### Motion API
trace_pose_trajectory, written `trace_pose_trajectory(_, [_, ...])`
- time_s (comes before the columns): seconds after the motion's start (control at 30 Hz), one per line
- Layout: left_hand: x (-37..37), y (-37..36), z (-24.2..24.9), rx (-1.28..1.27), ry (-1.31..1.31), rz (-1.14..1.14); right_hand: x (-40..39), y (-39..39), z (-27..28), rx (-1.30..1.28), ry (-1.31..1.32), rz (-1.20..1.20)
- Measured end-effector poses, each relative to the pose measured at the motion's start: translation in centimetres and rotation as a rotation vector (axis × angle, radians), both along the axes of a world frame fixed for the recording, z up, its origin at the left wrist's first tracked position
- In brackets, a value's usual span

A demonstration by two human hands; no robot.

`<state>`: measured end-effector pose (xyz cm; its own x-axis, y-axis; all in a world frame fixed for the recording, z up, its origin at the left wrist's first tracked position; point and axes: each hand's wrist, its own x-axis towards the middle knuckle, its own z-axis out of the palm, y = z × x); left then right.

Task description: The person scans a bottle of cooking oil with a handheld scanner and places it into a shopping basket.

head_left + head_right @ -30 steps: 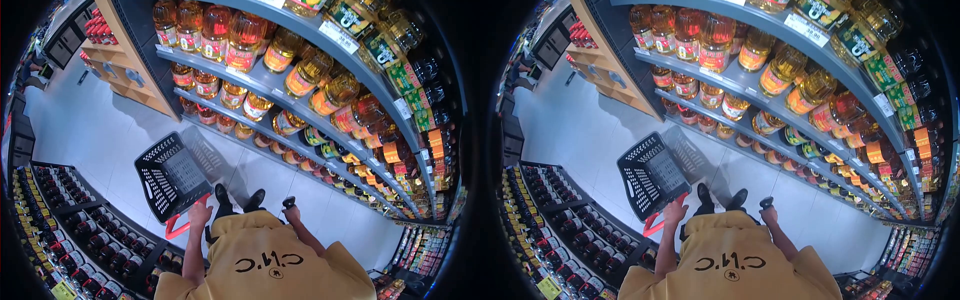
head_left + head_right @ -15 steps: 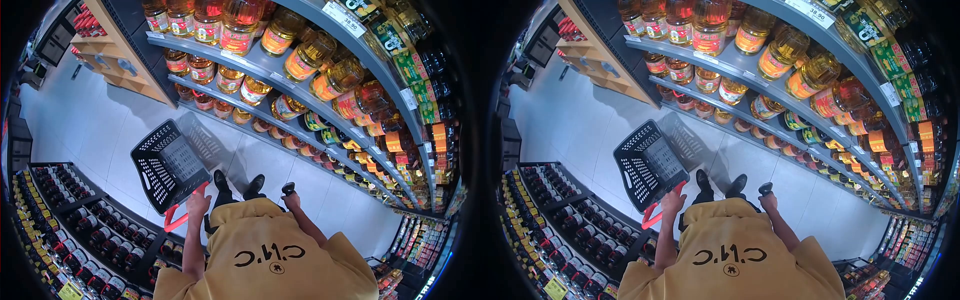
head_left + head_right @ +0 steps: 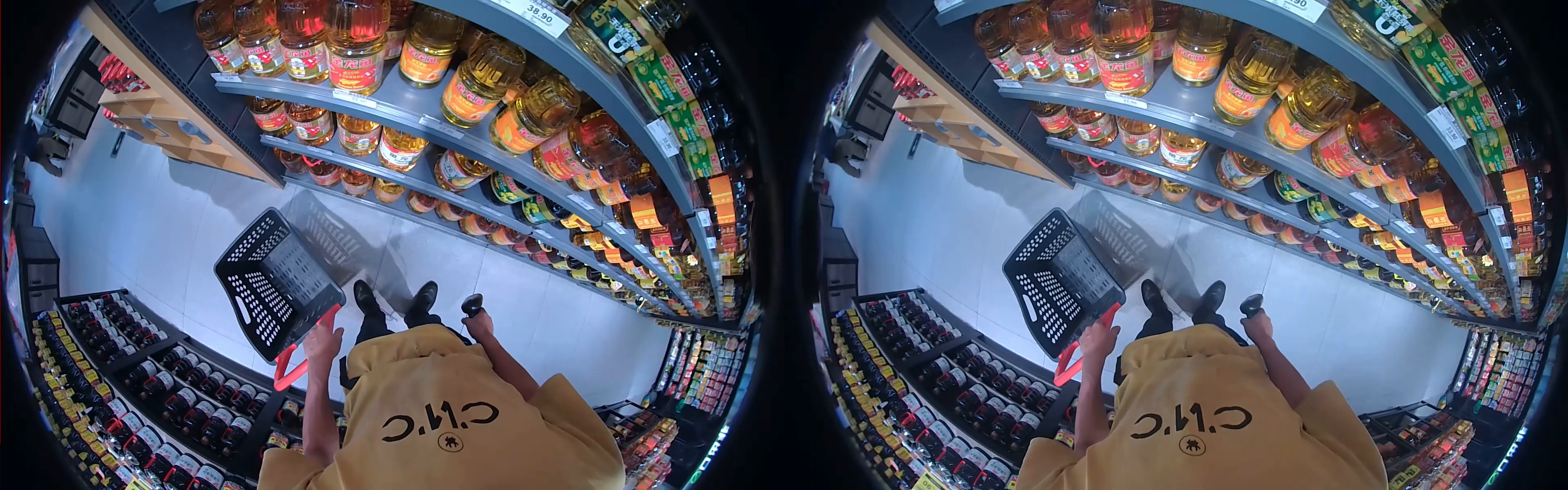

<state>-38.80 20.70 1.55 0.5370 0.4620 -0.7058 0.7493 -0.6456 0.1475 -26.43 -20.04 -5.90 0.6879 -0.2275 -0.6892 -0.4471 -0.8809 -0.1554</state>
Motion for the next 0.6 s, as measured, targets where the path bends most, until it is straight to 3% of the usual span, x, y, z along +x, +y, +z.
trace_pose_trajectory(0.6, [-0.1, -0.9, -0.6, 0.091, -0.019, -0.001, 0.9, -3.0, -2.7, 0.063, 0.059, -0.024])
